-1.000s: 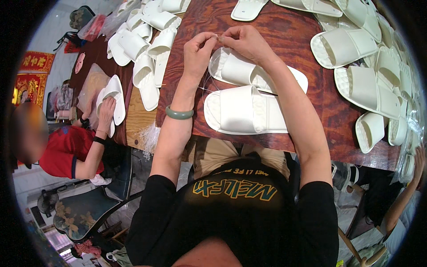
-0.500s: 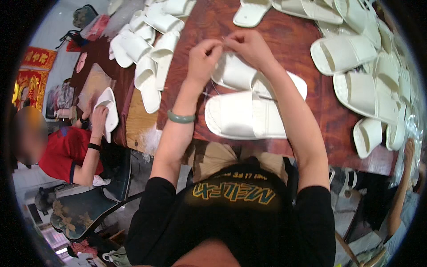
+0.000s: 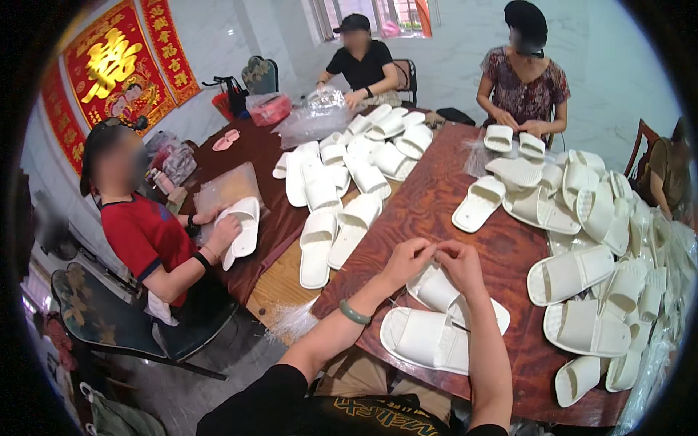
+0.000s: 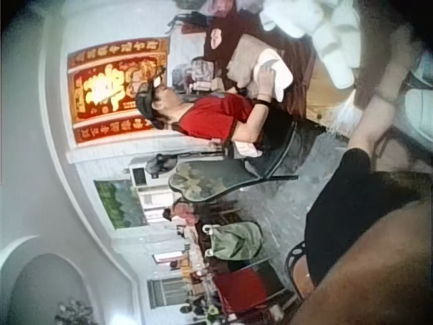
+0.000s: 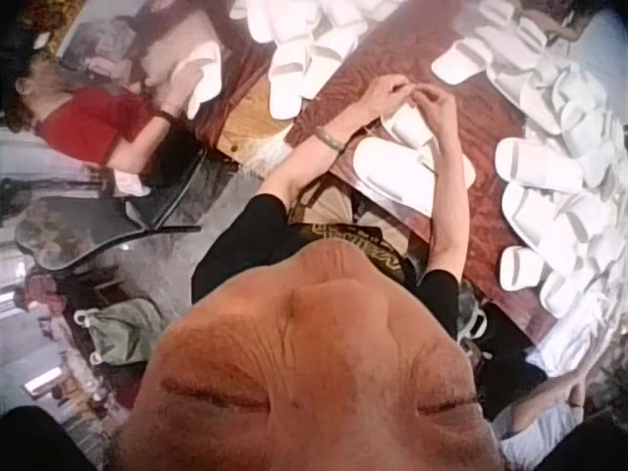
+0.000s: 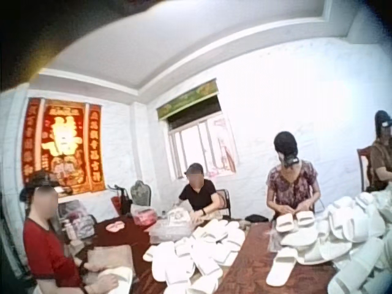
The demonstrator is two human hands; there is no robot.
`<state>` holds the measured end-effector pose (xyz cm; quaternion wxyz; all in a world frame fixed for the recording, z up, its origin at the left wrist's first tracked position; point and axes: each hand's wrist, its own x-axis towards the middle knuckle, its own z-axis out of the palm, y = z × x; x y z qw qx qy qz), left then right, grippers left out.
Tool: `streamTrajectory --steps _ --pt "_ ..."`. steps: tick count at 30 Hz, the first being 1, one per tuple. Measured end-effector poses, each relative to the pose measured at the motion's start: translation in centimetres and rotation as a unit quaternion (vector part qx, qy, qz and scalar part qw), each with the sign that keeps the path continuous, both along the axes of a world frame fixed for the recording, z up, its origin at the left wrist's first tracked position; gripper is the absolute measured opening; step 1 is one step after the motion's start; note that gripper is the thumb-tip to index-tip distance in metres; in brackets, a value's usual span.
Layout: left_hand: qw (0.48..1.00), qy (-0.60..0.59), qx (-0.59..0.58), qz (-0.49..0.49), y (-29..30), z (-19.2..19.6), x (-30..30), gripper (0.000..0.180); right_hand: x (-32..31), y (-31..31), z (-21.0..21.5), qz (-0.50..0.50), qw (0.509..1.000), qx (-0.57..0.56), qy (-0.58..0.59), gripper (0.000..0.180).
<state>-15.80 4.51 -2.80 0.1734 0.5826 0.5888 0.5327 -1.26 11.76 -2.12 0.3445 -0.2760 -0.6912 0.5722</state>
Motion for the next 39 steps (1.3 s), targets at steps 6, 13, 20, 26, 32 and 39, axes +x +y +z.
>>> streamTrajectory --steps 6,13,20,26,32,39 --pt "0.979 -0.191 -0.051 -0.043 0.8 -1.1 -0.5 0.018 0.2 0.2 -0.8 -0.037 0.998 0.033 -0.024 0.014" --pt "0.951 -0.287 -0.019 -0.111 2.3 2.5 -3.3 0.013 -1.7 2.1 2.3 -0.014 0.995 0.088 0.035 0.017" --pt "0.934 -0.327 -0.059 -0.134 2.3 -0.1 -1.8 0.014 -0.4 1.8 -0.2 -0.016 0.998 0.053 -0.007 0.017" --pt "0.959 -0.248 -0.053 -0.124 0.9 0.7 -1.5 0.017 -0.5 0.2 0.6 -0.026 0.995 0.093 0.001 0.021" --pt "0.969 -0.213 -0.084 -0.089 0.7 0.7 -1.3 0.017 -0.5 0.1 0.7 -0.035 0.996 0.087 -0.010 0.021" --pt "0.984 -0.148 -0.053 -0.086 1.7 0.2 -0.8 0.015 -0.2 1.1 0.0 -0.059 0.996 0.073 0.000 0.023"
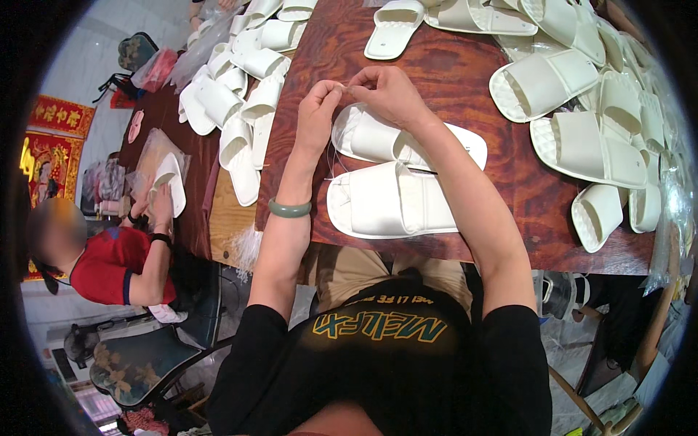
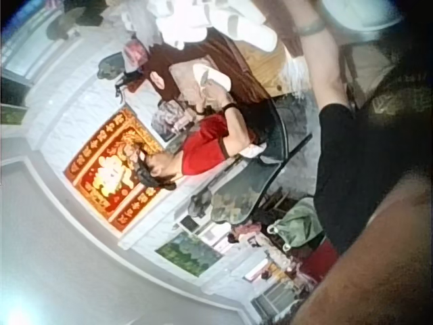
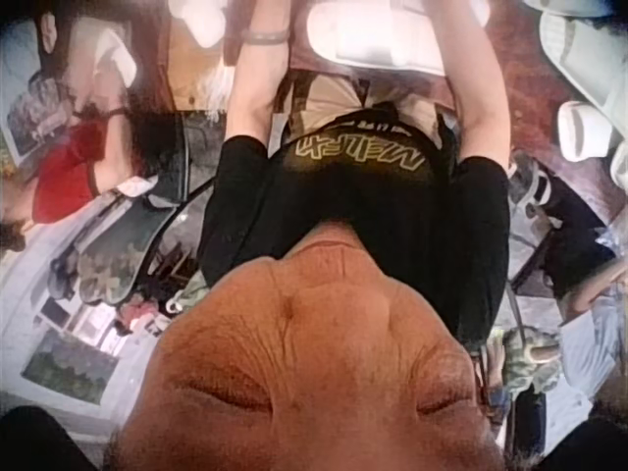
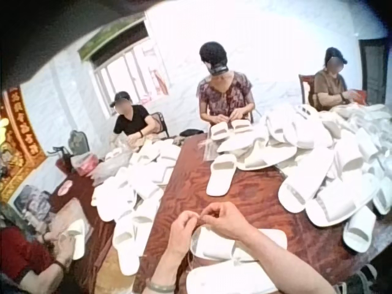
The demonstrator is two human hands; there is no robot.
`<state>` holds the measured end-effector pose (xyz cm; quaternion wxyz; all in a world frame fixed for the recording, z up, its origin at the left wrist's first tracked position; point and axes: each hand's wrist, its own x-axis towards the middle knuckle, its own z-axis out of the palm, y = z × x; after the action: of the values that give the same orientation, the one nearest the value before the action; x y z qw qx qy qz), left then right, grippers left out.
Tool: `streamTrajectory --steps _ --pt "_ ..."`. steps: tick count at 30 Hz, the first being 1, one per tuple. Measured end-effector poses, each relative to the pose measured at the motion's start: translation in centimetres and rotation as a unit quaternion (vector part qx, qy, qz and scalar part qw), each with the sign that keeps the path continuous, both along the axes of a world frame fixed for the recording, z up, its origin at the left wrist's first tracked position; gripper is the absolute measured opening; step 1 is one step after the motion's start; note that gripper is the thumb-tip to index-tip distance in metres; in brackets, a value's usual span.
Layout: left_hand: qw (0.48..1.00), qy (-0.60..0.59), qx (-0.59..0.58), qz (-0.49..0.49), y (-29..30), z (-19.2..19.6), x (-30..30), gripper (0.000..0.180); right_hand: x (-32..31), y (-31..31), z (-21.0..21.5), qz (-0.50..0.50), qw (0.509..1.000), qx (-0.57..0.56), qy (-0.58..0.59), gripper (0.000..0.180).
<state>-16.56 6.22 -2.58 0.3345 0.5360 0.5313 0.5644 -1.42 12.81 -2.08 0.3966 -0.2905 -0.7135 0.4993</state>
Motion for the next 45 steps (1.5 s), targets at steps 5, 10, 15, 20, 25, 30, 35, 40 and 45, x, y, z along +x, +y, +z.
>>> streamTrajectory --steps 5,10,15,20,25,30,35,40,45 --pt "0.978 0.175 0.086 0.070 0.7 -0.2 -1.4 0.017 -1.0 0.4 0.8 -0.001 0.999 0.036 -0.021 0.021" --pt "0.981 0.159 0.087 0.069 -0.5 0.7 -0.7 0.020 -1.3 0.0 1.1 0.038 0.998 0.053 0.004 0.014" --pt "0.997 0.049 0.054 0.021 -0.3 -1.5 -0.1 0.014 0.0 -0.7 0.0 0.052 0.999 -0.009 0.002 0.009" --pt "0.999 0.045 0.029 0.010 -1.0 -0.6 -0.6 0.016 -0.3 -1.2 0.4 0.051 0.998 -0.032 -0.033 0.009" --pt "0.999 0.024 0.017 -0.028 -0.3 -0.4 -1.1 0.016 -0.7 -0.3 0.0 0.060 0.998 -0.031 0.008 0.008" --pt "0.999 0.014 0.030 -0.004 0.0 -0.6 -1.1 0.016 -0.8 -0.6 0.6 0.057 0.998 -0.022 -0.013 0.009" --pt "0.999 0.020 0.028 0.015 -0.4 -0.3 -0.8 0.017 -0.6 -0.8 0.8 0.054 0.998 -0.023 -0.023 0.009" --pt "0.999 0.034 0.024 0.025 -0.7 -0.1 -0.7 0.018 -0.6 -0.8 0.5 0.053 0.998 -0.019 -0.022 0.009" --pt "0.998 0.051 0.025 0.019 -1.0 0.3 -0.5 0.018 -0.6 -0.5 0.2 0.056 0.998 -0.026 -0.014 0.009"
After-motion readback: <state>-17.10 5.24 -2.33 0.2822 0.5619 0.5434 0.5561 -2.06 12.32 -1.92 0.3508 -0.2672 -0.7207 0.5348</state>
